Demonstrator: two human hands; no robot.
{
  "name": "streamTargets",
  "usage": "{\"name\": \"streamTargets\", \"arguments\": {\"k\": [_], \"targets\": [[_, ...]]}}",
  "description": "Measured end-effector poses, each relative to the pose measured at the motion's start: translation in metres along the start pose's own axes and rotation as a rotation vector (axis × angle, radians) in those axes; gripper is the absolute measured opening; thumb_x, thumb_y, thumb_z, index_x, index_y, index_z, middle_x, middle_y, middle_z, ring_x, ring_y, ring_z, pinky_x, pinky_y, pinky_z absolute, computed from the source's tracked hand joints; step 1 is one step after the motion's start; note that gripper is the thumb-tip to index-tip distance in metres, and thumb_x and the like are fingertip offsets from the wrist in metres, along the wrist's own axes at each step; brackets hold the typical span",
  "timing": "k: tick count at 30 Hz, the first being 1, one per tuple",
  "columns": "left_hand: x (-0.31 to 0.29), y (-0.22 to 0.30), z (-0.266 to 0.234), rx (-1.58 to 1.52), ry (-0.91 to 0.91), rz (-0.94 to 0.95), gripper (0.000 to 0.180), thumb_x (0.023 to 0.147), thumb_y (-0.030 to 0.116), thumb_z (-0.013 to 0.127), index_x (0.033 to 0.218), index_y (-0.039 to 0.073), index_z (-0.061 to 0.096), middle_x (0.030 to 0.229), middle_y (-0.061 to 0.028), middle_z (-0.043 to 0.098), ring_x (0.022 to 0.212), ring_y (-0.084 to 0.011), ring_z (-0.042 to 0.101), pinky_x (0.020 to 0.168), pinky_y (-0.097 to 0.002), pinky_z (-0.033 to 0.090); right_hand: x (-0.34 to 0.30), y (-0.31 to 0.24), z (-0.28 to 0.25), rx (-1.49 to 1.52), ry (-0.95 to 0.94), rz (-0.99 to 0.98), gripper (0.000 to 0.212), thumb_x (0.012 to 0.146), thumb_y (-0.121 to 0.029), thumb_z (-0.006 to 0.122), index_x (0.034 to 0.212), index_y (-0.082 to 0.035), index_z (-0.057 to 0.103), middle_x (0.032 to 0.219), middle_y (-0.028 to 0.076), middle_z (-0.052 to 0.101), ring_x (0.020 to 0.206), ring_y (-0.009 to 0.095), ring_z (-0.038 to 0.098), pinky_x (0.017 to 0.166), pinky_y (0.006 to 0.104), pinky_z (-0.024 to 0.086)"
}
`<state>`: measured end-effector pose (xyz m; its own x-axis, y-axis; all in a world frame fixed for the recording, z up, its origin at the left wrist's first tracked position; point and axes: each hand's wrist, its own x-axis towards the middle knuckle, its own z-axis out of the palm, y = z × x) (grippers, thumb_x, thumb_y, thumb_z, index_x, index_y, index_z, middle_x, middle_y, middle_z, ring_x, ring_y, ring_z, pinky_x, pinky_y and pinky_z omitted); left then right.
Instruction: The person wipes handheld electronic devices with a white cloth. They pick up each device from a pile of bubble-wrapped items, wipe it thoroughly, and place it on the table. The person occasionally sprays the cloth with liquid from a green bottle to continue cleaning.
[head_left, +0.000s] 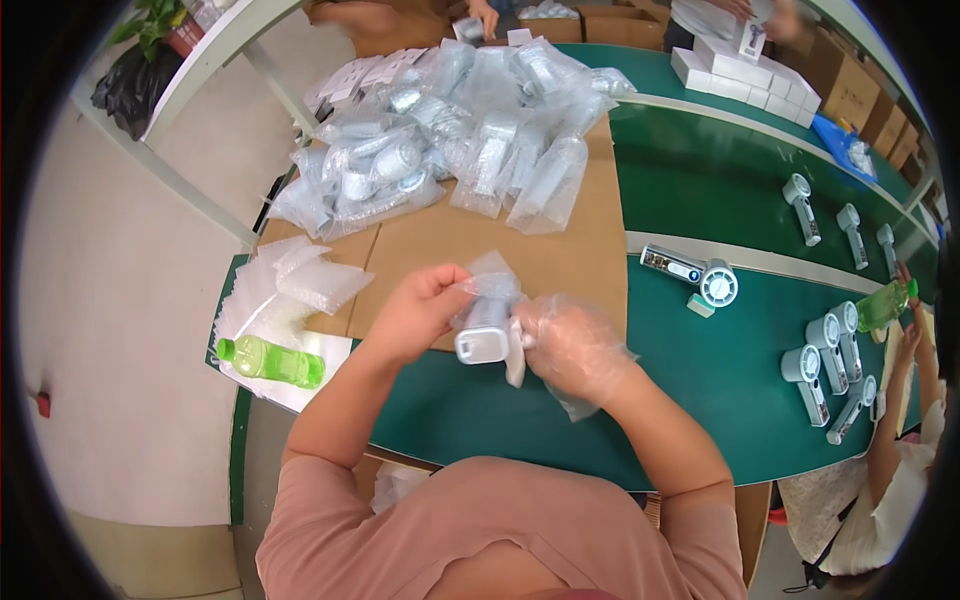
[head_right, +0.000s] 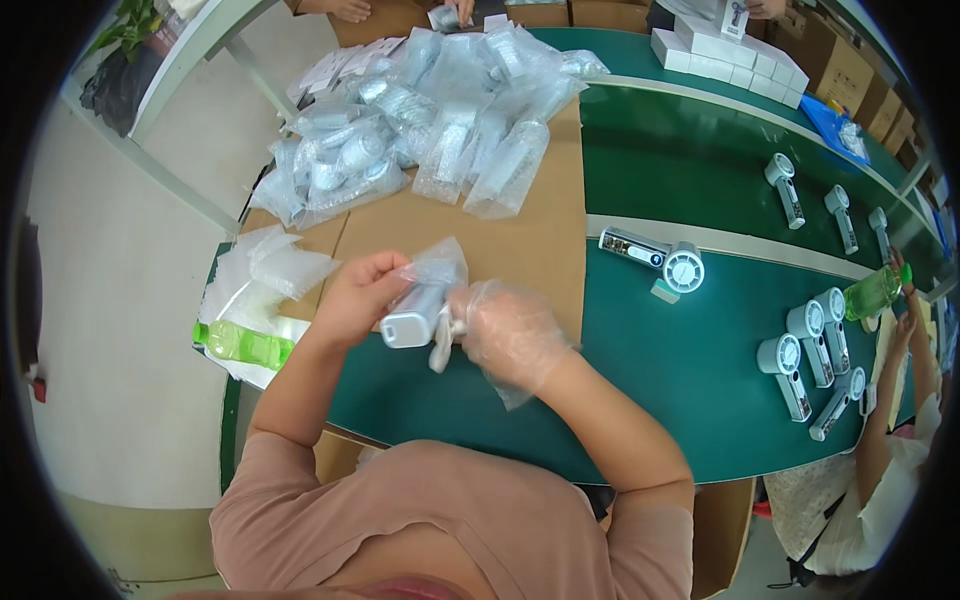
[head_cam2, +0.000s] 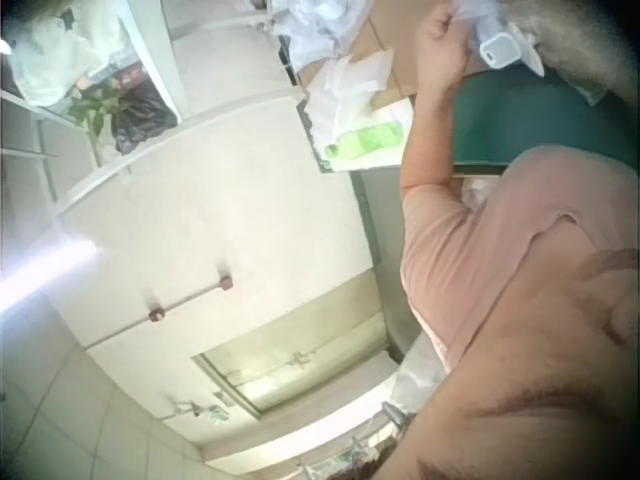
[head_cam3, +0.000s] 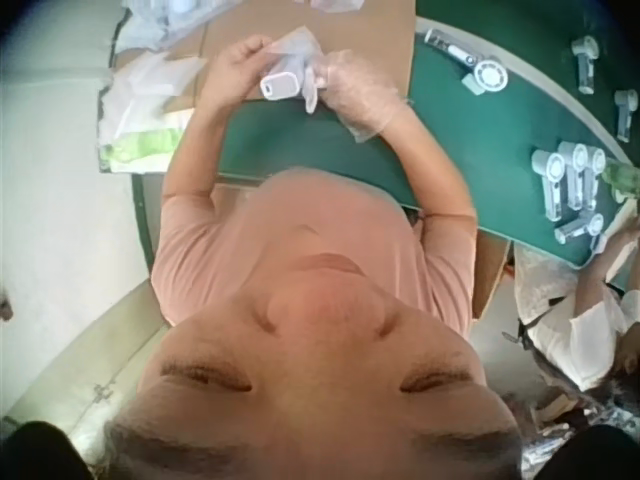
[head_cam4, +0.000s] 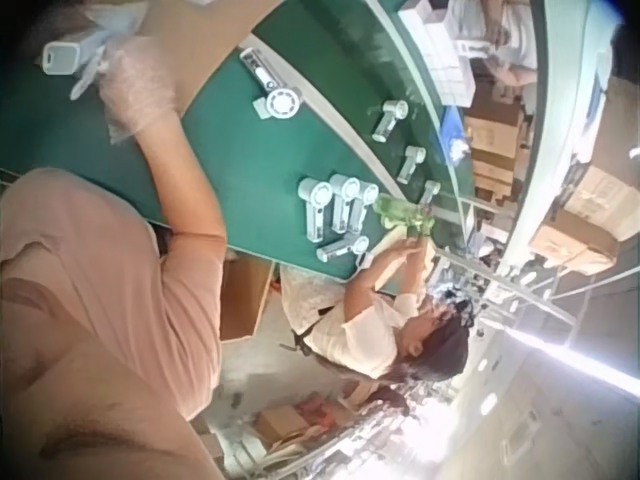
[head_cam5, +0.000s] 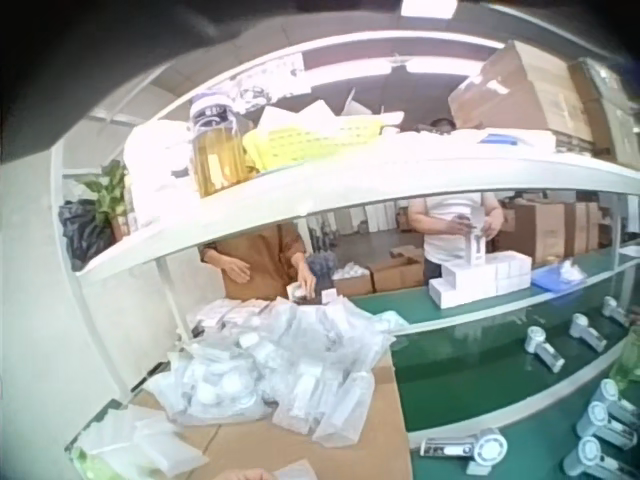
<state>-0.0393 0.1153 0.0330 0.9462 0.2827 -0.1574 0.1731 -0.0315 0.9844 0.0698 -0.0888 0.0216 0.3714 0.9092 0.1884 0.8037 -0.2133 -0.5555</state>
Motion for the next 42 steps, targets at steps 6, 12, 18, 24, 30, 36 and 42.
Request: {"name": "streamTargets", "arguments": {"k": [6, 12, 18, 24, 30, 36, 42], "targets": [[-0.026, 0.052, 0.005, 0.095, -0.088, 0.099, 0.009, 0.094, 0.009, 0.054, 0.091, 0.003, 0.061, 0.077, 0.0046, 0.058, 0.072, -0.0025, 0.050, 0.063, -0.0201, 0.041, -0.015, -0.015, -0.027, 0.174, 0.146, -0.262, 0.019, 0.076, -0.017, 0.067, 0.090, -0.010, 0.056, 0.084, 0.013, 0.060, 0.079, 0.035, 0.059, 0.068, 0.0440, 0.046], [0.021, 0.065, -0.004, 0.267, -0.029, 0.113, 0.011, 0.091, 0.015, 0.059, 0.085, 0.007, 0.061, 0.070, 0.0065, 0.053, 0.060, -0.0017, 0.043, 0.055, -0.0201, 0.037, -0.023, -0.012, -0.023, 0.854, 0.329, -0.180, 0.028, 0.079, -0.004, 0.067, 0.106, -0.006, 0.058, 0.093, 0.006, 0.063, 0.086, 0.023, 0.063, 0.080, 0.0341, 0.050], [0.108, 0.124, -0.086, 0.599, 0.744, 0.701, 0.016, 0.091, 0.014, 0.056, 0.082, 0.002, 0.060, 0.069, -0.0063, 0.059, 0.062, -0.0162, 0.053, 0.058, -0.0324, 0.044, -0.022, -0.006, -0.058, 1.015, 0.725, 0.256, 0.041, 0.092, -0.019, 0.062, 0.127, -0.003, 0.048, 0.113, 0.008, 0.059, 0.104, 0.015, 0.057, 0.087, 0.0300, 0.049], [0.172, 0.058, -0.152, 1.043, 0.888, 0.599, 0.023, 0.086, 0.014, 0.059, 0.106, 0.004, 0.061, 0.081, -0.0222, 0.065, 0.083, -0.0407, 0.063, 0.074, -0.0465, 0.048, -0.014, 0.030, -0.065, 1.452, 0.912, 0.115, 0.041, 0.094, -0.022, 0.058, 0.129, -0.003, 0.048, 0.118, 0.009, 0.060, 0.104, 0.021, 0.062, 0.085, 0.0348, 0.055], [0.154, -0.075, -0.076, 0.533, 0.492, 0.613, 0.024, 0.087, 0.005, 0.059, 0.110, 0.001, 0.058, 0.072, 0.0003, 0.050, 0.065, -0.0094, 0.047, 0.060, -0.0257, 0.042, -0.005, 0.067, -0.068, 1.657, 0.941, 0.180, 0.028, 0.097, -0.027, 0.052, 0.120, -0.009, 0.054, 0.108, 0.004, 0.063, 0.098, 0.019, 0.063, 0.079, 0.0365, 0.054], [0.099, -0.114, 0.018, 0.547, 0.190, 0.522, 0.022, 0.090, 0.006, 0.059, 0.112, 0.002, 0.058, 0.082, 0.0016, 0.053, 0.067, -0.0056, 0.047, 0.059, -0.0211, 0.040, -0.067, 0.124, -0.098, 1.654, 1.210, -0.014, 0.042, 0.094, -0.026, 0.050, 0.130, -0.005, 0.047, 0.129, 0.010, 0.055, 0.118, 0.027, 0.054, 0.100, 0.0455, 0.044], [0.098, -0.114, 0.002, 0.234, 0.186, 0.295, 0.021, 0.092, 0.005, 0.057, 0.113, 0.002, 0.057, 0.084, 0.0026, 0.053, 0.072, -0.0029, 0.047, 0.062, -0.0183, 0.039, -0.220, 0.132, -0.139, 0.968, 1.673, -0.024, 0.046, 0.095, -0.018, 0.052, 0.134, 0.005, 0.041, 0.134, 0.014, 0.050, 0.124, 0.027, 0.049, 0.108, 0.0421, 0.037]]}}
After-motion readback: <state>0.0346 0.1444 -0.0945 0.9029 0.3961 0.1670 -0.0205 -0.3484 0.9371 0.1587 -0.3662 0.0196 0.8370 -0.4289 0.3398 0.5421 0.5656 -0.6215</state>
